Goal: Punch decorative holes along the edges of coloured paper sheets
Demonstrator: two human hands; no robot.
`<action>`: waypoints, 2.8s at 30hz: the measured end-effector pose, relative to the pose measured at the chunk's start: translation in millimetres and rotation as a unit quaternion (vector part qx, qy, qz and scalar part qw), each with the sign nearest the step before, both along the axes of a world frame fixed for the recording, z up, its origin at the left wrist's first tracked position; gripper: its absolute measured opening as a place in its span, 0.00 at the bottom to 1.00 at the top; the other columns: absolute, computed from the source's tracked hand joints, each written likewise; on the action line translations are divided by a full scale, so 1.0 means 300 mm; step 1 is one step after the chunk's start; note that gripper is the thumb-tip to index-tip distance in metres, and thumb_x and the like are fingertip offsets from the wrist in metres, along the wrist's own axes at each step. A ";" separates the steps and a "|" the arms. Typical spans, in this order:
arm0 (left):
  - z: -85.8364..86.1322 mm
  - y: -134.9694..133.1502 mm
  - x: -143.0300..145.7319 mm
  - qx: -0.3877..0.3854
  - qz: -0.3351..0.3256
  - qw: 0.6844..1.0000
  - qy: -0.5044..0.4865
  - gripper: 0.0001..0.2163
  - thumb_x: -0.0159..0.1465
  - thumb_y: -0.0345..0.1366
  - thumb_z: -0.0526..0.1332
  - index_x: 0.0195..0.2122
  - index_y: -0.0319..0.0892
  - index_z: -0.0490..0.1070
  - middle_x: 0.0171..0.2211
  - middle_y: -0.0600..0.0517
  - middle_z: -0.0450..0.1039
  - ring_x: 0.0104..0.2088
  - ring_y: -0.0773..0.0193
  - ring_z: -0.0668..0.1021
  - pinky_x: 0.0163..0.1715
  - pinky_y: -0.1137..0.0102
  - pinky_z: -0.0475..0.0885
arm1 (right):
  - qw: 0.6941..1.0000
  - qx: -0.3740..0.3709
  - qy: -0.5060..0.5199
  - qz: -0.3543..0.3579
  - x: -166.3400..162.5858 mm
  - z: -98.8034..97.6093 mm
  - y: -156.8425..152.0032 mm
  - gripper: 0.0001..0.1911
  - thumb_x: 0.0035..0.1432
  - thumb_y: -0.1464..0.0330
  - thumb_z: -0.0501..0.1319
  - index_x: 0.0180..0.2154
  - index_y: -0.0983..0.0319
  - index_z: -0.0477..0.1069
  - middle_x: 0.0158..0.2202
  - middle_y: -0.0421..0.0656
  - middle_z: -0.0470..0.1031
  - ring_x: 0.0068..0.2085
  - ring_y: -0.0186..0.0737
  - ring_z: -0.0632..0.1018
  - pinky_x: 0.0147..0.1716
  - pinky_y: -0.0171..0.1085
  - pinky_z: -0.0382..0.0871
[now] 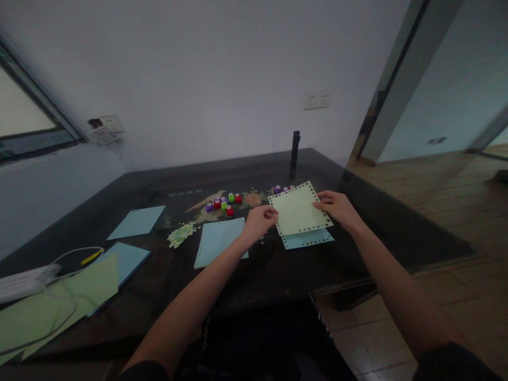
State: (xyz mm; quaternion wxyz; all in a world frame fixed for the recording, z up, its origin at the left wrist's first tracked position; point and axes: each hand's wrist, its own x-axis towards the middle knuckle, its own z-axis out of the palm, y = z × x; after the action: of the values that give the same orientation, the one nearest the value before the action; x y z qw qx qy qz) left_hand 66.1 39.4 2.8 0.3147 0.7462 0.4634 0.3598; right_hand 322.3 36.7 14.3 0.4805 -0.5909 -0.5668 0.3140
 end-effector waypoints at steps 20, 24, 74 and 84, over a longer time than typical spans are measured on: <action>-0.069 -0.047 0.070 -0.017 0.005 0.987 0.162 0.08 0.55 0.32 0.60 0.35 0.40 0.76 0.29 0.50 0.77 0.31 0.65 0.77 0.35 0.72 0.70 | 0.987 -0.076 -0.144 -0.008 0.063 -0.161 -0.010 0.11 0.43 0.67 0.65 0.32 0.65 0.71 0.21 0.39 0.72 0.22 0.34 0.71 0.22 0.32 0.62; -0.077 -0.045 0.072 -0.002 0.007 0.984 0.178 0.09 0.56 0.31 0.59 0.36 0.40 0.76 0.30 0.50 0.78 0.31 0.64 0.77 0.37 0.71 0.70 | 0.983 -0.080 -0.162 -0.005 0.060 -0.160 -0.010 0.11 0.45 0.67 0.64 0.33 0.65 0.70 0.21 0.38 0.71 0.21 0.33 0.71 0.23 0.32 0.62; -0.105 0.029 -0.599 0.096 0.080 0.941 0.315 0.19 0.56 0.44 0.61 0.48 0.42 0.70 0.47 0.45 0.69 0.49 0.54 0.71 0.51 0.59 0.64 | 0.876 0.086 -0.415 0.231 -0.676 -0.049 0.075 0.16 0.56 0.63 0.61 0.45 0.64 0.72 0.47 0.52 0.73 0.50 0.50 0.71 0.45 0.42 0.64; -0.109 0.021 -0.587 0.095 0.087 0.935 0.329 0.22 0.55 0.47 0.62 0.48 0.41 0.71 0.45 0.43 0.69 0.47 0.52 0.70 0.50 0.59 0.63 | 0.853 0.087 -0.451 0.248 -0.691 -0.116 0.098 0.20 0.55 0.59 0.62 0.46 0.63 0.71 0.50 0.53 0.66 0.54 0.51 0.65 0.46 0.44 0.66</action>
State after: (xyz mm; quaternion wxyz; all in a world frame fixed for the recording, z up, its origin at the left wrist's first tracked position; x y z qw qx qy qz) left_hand -110.2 45.6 -29.9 0.0396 0.8059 0.5680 0.1626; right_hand 115.0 66.1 -20.6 0.1282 -0.4632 -0.8740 0.0713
